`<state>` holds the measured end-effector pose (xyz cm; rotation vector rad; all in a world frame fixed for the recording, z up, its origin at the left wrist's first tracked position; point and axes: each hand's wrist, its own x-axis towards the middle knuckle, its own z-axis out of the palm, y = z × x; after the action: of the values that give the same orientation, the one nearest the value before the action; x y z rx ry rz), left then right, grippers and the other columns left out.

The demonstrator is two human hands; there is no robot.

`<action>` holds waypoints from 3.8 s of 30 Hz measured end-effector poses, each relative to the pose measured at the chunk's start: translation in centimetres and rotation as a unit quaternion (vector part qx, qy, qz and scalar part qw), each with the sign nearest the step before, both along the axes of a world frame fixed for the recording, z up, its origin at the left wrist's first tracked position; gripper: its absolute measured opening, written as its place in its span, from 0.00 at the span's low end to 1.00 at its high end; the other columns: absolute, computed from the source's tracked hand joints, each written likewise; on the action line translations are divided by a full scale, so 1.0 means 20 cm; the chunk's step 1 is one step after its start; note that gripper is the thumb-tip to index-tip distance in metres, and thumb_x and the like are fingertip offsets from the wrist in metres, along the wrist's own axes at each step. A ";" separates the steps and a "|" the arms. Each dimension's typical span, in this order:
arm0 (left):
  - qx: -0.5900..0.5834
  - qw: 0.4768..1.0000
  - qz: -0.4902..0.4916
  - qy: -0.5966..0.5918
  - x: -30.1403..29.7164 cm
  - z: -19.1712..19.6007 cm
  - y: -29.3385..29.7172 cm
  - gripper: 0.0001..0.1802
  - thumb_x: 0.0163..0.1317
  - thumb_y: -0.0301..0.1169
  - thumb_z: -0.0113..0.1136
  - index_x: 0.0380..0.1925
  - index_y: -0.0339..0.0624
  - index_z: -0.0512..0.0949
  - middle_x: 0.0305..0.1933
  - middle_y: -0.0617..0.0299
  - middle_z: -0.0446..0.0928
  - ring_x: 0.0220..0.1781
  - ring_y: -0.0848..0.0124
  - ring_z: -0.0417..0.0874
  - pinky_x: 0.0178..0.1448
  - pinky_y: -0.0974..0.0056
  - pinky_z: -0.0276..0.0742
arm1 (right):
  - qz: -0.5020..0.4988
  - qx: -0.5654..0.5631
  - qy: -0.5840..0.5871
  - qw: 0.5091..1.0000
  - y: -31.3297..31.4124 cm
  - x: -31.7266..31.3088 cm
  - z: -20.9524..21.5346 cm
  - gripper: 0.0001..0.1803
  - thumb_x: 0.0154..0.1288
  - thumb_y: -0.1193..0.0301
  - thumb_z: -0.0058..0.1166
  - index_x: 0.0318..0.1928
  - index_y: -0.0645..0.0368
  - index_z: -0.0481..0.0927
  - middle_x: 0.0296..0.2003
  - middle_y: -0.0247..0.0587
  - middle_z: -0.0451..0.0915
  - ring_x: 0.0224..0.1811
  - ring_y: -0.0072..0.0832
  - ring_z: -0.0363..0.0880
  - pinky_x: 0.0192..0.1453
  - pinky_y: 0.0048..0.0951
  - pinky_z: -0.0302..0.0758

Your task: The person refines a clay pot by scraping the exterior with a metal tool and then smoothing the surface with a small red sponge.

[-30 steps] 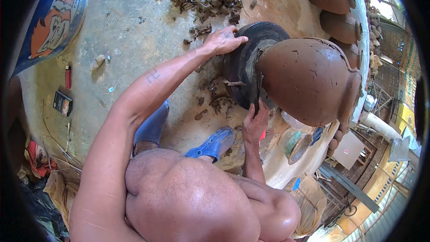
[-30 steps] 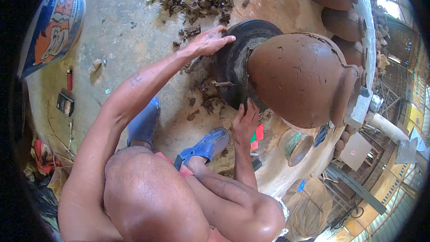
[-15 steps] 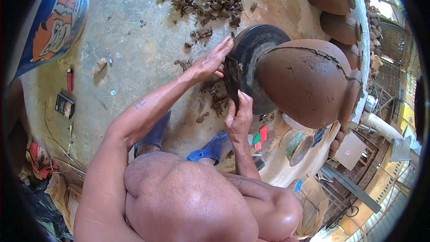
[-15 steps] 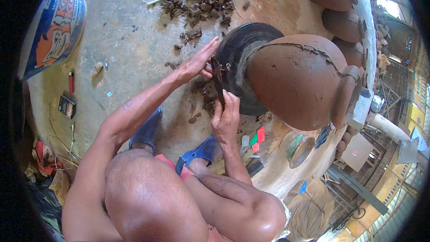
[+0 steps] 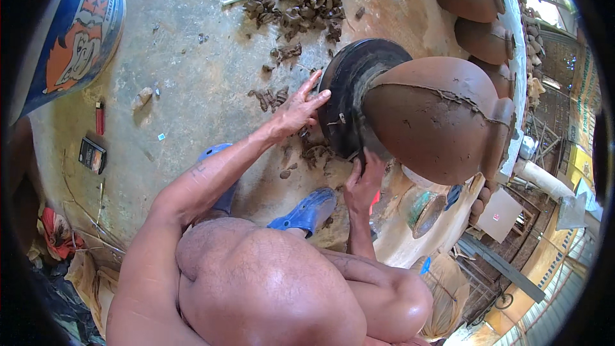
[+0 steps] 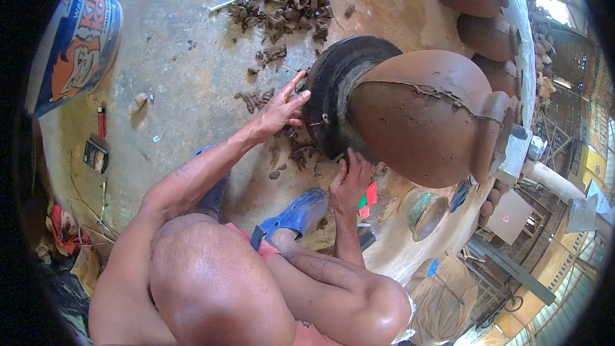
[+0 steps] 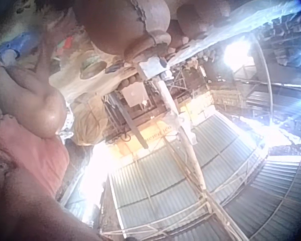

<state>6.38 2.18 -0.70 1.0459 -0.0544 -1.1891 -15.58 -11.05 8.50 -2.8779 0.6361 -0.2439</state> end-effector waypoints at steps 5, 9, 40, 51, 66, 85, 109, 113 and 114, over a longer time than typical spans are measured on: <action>0.052 0.993 0.029 -0.106 -0.03 -0.03 -0.10 0.46 0.81 0.56 0.57 0.87 0.50 0.51 0.68 0.48 0.81 0.58 0.62 0.84 0.59 0.53 0.82 | -0.061 -0.039 -0.042 0.996 0.06 -0.23 -0.18 0.19 0.77 0.73 0.55 0.64 0.66 0.76 0.56 0.59 0.79 0.59 0.60 0.76 0.65 0.59 0.73; 0.072 0.989 0.041 -0.119 -0.14 -0.15 -0.11 0.41 0.81 0.56 0.55 0.83 0.45 0.61 0.62 0.50 0.84 0.53 0.64 0.86 0.56 0.55 0.84 | -0.135 0.039 -0.023 0.990 0.26 -0.28 -0.16 0.20 0.77 0.75 0.56 0.65 0.68 0.73 0.58 0.61 0.78 0.61 0.59 0.76 0.69 0.54 0.73; 0.097 0.995 0.018 0.012 -0.38 -0.04 -0.08 0.33 0.73 0.51 0.69 0.62 0.37 0.72 0.38 0.57 0.83 0.35 0.70 0.85 0.40 0.57 0.82 | -0.056 -0.035 -0.077 0.995 0.21 0.26 0.10 0.20 0.76 0.75 0.61 0.65 0.68 0.78 0.56 0.63 0.84 0.56 0.58 0.86 0.60 0.52 0.83; 0.130 0.988 -0.008 -0.078 -0.21 -0.12 -0.11 0.39 0.73 0.50 0.71 0.71 0.34 0.67 0.45 0.54 0.86 0.44 0.68 0.88 0.43 0.60 0.87 | -0.098 -0.080 -0.106 0.986 0.23 0.27 0.05 0.20 0.76 0.75 0.62 0.64 0.69 0.80 0.56 0.63 0.85 0.57 0.56 0.87 0.64 0.49 0.82; 0.088 0.995 0.005 -0.056 -0.61 -0.10 -0.15 0.37 0.74 0.47 0.70 0.68 0.32 0.66 0.59 0.45 0.84 0.56 0.61 0.87 0.57 0.52 0.86 | -0.109 -0.062 -0.035 0.992 0.13 0.27 0.06 0.17 0.74 0.76 0.61 0.60 0.69 0.83 0.54 0.62 0.87 0.54 0.55 0.89 0.59 0.48 0.85; 0.227 0.949 0.018 -0.218 0.15 0.03 -0.21 0.39 0.70 0.59 0.65 0.64 0.35 0.78 0.62 0.35 0.83 0.67 0.42 0.83 0.72 0.44 0.76 | -0.017 -0.103 -0.015 0.994 0.01 -0.01 0.06 0.13 0.77 0.74 0.60 0.56 0.69 0.83 0.46 0.60 0.87 0.44 0.54 0.89 0.46 0.48 0.86; 0.070 0.577 -0.230 -0.781 0.46 0.07 -0.74 0.44 0.60 0.40 0.70 0.78 0.82 0.69 0.90 0.67 0.57 0.92 0.45 0.45 0.84 0.15 0.41 | 0.002 0.009 0.047 0.999 -0.32 -0.39 0.01 0.17 0.80 0.75 0.53 0.64 0.61 0.78 0.59 0.61 0.84 0.60 0.58 0.84 0.64 0.52 0.82; 0.001 0.615 -0.240 -0.751 0.46 0.05 -0.57 0.36 0.58 0.37 0.68 0.70 0.70 0.77 0.87 0.68 0.63 0.92 0.48 0.47 0.82 0.11 0.40 | -0.020 0.018 0.025 0.999 -0.20 -0.31 -0.02 0.16 0.81 0.72 0.53 0.64 0.60 0.78 0.60 0.57 0.83 0.58 0.55 0.86 0.60 0.50 0.83; -0.013 0.636 -0.252 -0.730 0.46 0.09 -0.49 0.32 0.58 0.37 0.68 0.66 0.65 0.81 0.85 0.67 0.65 0.92 0.49 0.47 0.81 0.10 0.40 | -0.013 0.019 0.012 1.000 -0.18 -0.29 -0.01 0.16 0.81 0.72 0.53 0.64 0.60 0.78 0.59 0.57 0.84 0.57 0.54 0.86 0.59 0.49 0.83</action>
<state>15.50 -7.61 1.00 1.7866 -1.7331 -0.4598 -21.38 -14.71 8.28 -2.8414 0.6741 -0.1972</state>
